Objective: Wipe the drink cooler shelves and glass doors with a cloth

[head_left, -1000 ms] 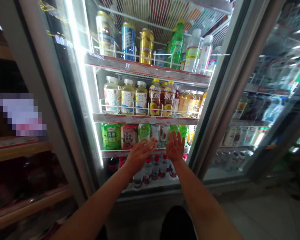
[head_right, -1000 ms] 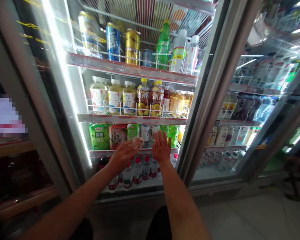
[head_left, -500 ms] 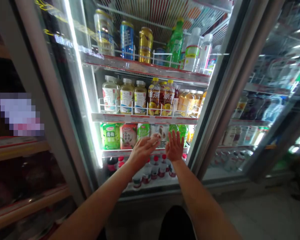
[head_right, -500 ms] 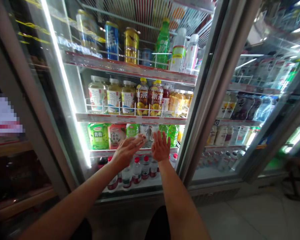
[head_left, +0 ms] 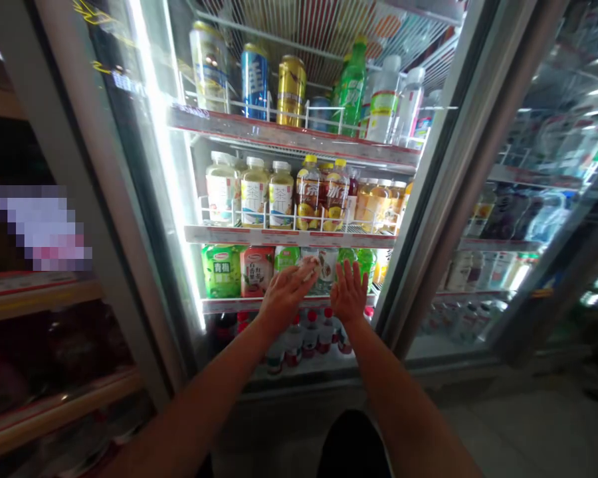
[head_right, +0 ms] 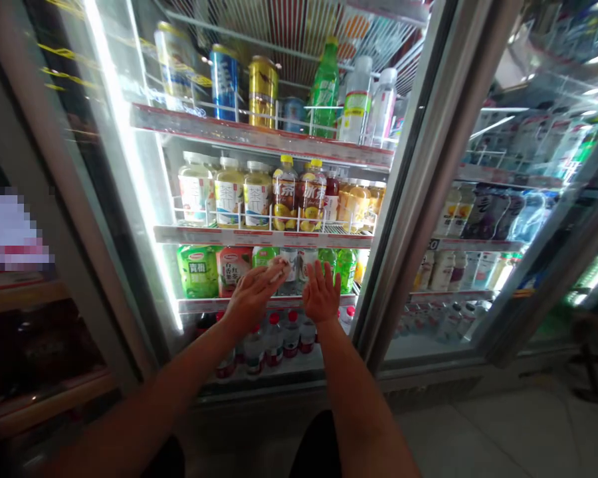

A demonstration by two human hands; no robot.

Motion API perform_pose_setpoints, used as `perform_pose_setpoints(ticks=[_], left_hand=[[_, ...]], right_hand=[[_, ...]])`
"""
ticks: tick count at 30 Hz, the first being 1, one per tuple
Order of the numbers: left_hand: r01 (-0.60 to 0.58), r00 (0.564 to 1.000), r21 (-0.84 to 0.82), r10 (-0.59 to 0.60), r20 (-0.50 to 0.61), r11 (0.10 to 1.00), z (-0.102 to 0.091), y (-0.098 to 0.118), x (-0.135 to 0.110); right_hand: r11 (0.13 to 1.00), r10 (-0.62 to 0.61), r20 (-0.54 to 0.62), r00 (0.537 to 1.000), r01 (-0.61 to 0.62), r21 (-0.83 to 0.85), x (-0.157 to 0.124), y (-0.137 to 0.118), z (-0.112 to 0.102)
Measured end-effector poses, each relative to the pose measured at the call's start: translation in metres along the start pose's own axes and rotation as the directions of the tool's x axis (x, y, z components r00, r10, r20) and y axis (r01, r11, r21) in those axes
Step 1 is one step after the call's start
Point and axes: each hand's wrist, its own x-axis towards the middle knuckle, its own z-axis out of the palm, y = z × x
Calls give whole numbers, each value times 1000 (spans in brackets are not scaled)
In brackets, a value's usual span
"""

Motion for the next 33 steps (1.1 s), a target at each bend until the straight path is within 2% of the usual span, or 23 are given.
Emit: perform_pose_setpoints(ticks=[3, 8, 13, 17, 19, 21, 24, 26, 28, 30, 31, 33], left_hand=[[30, 999, 14, -30, -28, 999, 4, 3, -1], [-67, 992, -52, 72, 105, 996, 12, 15, -9], [43, 999, -55, -42, 22, 998, 11, 13, -4], [37, 997, -156, -26, 69, 987, 16, 15, -4], [61, 994, -239, -38, 100, 969, 19, 19, -4], [138, 988, -305, -111, 103, 942, 19, 25, -4], [247, 969, -385, -232, 85, 890, 16, 39, -3], [253, 965, -435, -260, 45, 864, 15, 49, -4], [241, 960, -476, -278, -7, 846, 13, 57, -7], [231, 960, -494, -279, -24, 838, 10, 61, -13], [222, 965, -483, -260, -14, 847, 6, 60, -17], [163, 986, -395, -168, 21, 904, -5, 50, -24]], right_hand=[[1000, 0, -8, 1000, 0, -3, 0, 0, 0], [1000, 1, -18, 1000, -1, 0, 1, 0, -1], [998, 19, -17, 1000, -18, 62, 4, -3, -2], [971, 140, 42, 989, -146, 192, 2, -19, -14], [913, 229, 122, 966, -257, 316, -3, -32, -27], [803, 293, 213, 932, -360, 474, -8, -47, -41], [545, 376, 362, 853, -519, 658, -14, -69, -54], [378, 431, 451, 782, -610, 696, -14, -80, -56], [263, 469, 509, 722, -665, 699, -10, -87, -55], [219, 480, 537, 693, -688, 692, -3, -88, -55], [230, 481, 537, 693, -691, 686, 2, -85, -56], [320, 478, 492, 728, -666, 674, 12, -72, -60]])
